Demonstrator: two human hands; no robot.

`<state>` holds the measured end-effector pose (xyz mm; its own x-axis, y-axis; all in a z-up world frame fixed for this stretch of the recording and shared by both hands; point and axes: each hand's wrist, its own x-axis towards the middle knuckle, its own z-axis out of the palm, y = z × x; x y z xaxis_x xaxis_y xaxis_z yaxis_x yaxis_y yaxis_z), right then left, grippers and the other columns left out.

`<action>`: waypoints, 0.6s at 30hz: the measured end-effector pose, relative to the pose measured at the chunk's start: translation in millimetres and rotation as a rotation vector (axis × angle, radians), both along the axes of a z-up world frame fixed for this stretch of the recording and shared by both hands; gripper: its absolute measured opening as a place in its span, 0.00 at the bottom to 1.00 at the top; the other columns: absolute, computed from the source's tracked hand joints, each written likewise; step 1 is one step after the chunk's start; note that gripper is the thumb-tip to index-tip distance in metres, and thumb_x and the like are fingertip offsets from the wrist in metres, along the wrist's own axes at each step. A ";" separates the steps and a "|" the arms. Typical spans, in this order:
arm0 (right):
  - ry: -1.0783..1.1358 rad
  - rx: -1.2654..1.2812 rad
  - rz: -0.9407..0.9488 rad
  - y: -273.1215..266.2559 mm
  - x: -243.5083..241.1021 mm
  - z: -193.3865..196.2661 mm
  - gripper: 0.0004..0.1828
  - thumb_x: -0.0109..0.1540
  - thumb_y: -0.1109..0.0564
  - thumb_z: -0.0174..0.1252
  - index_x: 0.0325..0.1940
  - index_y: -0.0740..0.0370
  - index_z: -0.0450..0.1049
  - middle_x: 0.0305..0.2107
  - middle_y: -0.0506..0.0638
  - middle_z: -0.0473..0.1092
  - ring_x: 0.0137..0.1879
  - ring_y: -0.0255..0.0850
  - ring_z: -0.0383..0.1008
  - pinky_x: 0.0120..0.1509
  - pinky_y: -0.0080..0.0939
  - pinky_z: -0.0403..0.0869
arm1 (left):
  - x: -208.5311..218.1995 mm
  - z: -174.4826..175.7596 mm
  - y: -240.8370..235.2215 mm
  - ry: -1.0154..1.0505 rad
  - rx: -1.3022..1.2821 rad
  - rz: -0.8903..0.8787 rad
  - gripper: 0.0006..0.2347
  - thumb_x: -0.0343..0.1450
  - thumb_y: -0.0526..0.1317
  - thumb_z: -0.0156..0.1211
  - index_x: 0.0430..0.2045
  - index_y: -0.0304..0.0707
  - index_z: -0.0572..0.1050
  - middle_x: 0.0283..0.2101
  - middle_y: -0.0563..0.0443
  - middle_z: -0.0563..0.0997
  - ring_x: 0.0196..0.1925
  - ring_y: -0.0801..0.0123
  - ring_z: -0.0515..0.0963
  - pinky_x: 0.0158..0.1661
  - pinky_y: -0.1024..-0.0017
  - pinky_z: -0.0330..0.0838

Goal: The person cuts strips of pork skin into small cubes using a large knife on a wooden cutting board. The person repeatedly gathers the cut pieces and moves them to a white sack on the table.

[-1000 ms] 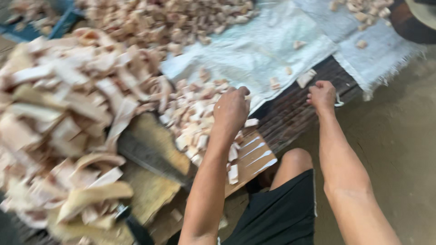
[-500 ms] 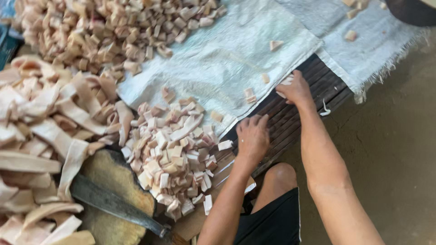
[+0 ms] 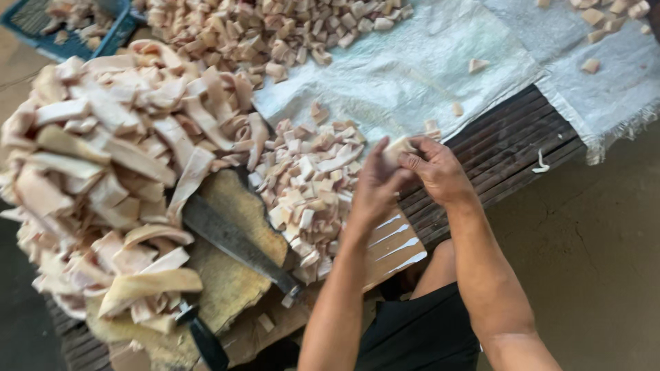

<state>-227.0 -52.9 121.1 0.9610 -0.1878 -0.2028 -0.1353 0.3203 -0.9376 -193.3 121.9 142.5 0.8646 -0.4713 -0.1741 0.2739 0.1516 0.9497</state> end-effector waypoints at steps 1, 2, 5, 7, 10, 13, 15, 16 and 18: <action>0.017 0.067 0.047 15.2 11.2 2.4 0.17 0.65 0.60 0.58 0.57 0.68 0.73 0.42 0.54 0.75 0.42 0.37 0.77 0.42 0.38 0.77 | 3.5 7.7 24.1 -0.018 -0.236 0.094 0.25 0.73 0.34 0.62 0.66 0.29 0.63 0.44 0.47 0.82 0.39 0.76 0.81 0.36 0.78 0.79; 0.030 0.132 0.093 30.1 26.5 5.3 0.18 0.65 0.59 0.56 0.59 0.68 0.74 0.42 0.56 0.76 0.43 0.40 0.79 0.42 0.42 0.78 | 7.8 16.5 51.8 0.024 -0.162 0.136 0.22 0.73 0.34 0.60 0.62 0.29 0.64 0.41 0.47 0.82 0.36 0.74 0.82 0.34 0.77 0.79; -0.354 -0.886 0.352 66.8 66.3 5.6 0.24 0.63 0.62 0.55 0.64 0.57 0.73 0.52 0.55 0.74 0.55 0.47 0.77 0.60 0.51 0.77 | 13.4 41.9 125.1 0.045 0.130 0.281 0.17 0.73 0.35 0.59 0.57 0.31 0.71 0.35 0.50 0.84 0.31 0.74 0.80 0.24 0.74 0.69; -0.187 -1.378 0.487 83.1 83.7 -1.9 0.32 0.54 0.61 0.61 0.64 0.53 0.73 0.57 0.57 0.70 0.61 0.59 0.69 0.58 0.73 0.67 | 9.0 55.2 166.4 0.056 0.088 0.295 0.18 0.73 0.36 0.58 0.58 0.35 0.71 0.38 0.51 0.85 0.34 0.75 0.82 0.29 0.76 0.75; 0.152 -1.758 0.725 91.2 92.8 -19.1 0.29 0.53 0.55 0.64 0.59 0.49 0.75 0.59 0.50 0.70 0.68 0.57 0.64 0.64 0.72 0.65 | -7.6 67.6 225.7 0.021 0.109 0.358 0.17 0.75 0.36 0.57 0.60 0.35 0.71 0.43 0.50 0.85 0.36 0.76 0.81 0.35 0.78 0.77; 0.237 -1.722 0.725 76.6 92.2 -15.7 0.24 0.56 0.53 0.61 0.57 0.51 0.75 0.56 0.55 0.71 0.65 0.60 0.66 0.62 0.63 0.70 | -32.8 74.7 283.7 0.071 0.077 0.465 0.17 0.76 0.35 0.58 0.61 0.34 0.71 0.45 0.49 0.83 0.36 0.76 0.80 0.37 0.79 0.79; 0.158 -1.583 0.562 69.5 106.1 7.0 0.21 0.60 0.52 0.58 0.57 0.57 0.74 0.50 0.62 0.72 0.59 0.64 0.70 0.59 0.62 0.71 | -36.3 73.7 318.4 0.058 0.060 0.570 0.18 0.75 0.34 0.58 0.61 0.34 0.71 0.45 0.50 0.82 0.36 0.76 0.80 0.38 0.79 0.80; 0.142 -1.461 0.456 70.5 96.2 15.3 0.20 0.63 0.51 0.55 0.57 0.62 0.72 0.46 0.66 0.73 0.56 0.65 0.71 0.59 0.62 0.71 | -46.1 69.5 337.8 0.040 0.096 0.615 0.18 0.74 0.33 0.57 0.61 0.33 0.71 0.46 0.51 0.83 0.36 0.77 0.81 0.37 0.79 0.80; 0.142 -1.287 0.359 89.3 78.2 39.3 0.20 0.65 0.50 0.53 0.54 0.67 0.72 0.39 0.69 0.74 0.49 0.62 0.76 0.55 0.59 0.73 | -60.2 60.0 367.4 0.005 0.137 0.679 0.19 0.74 0.32 0.57 0.61 0.33 0.71 0.46 0.52 0.82 0.36 0.77 0.80 0.36 0.80 0.79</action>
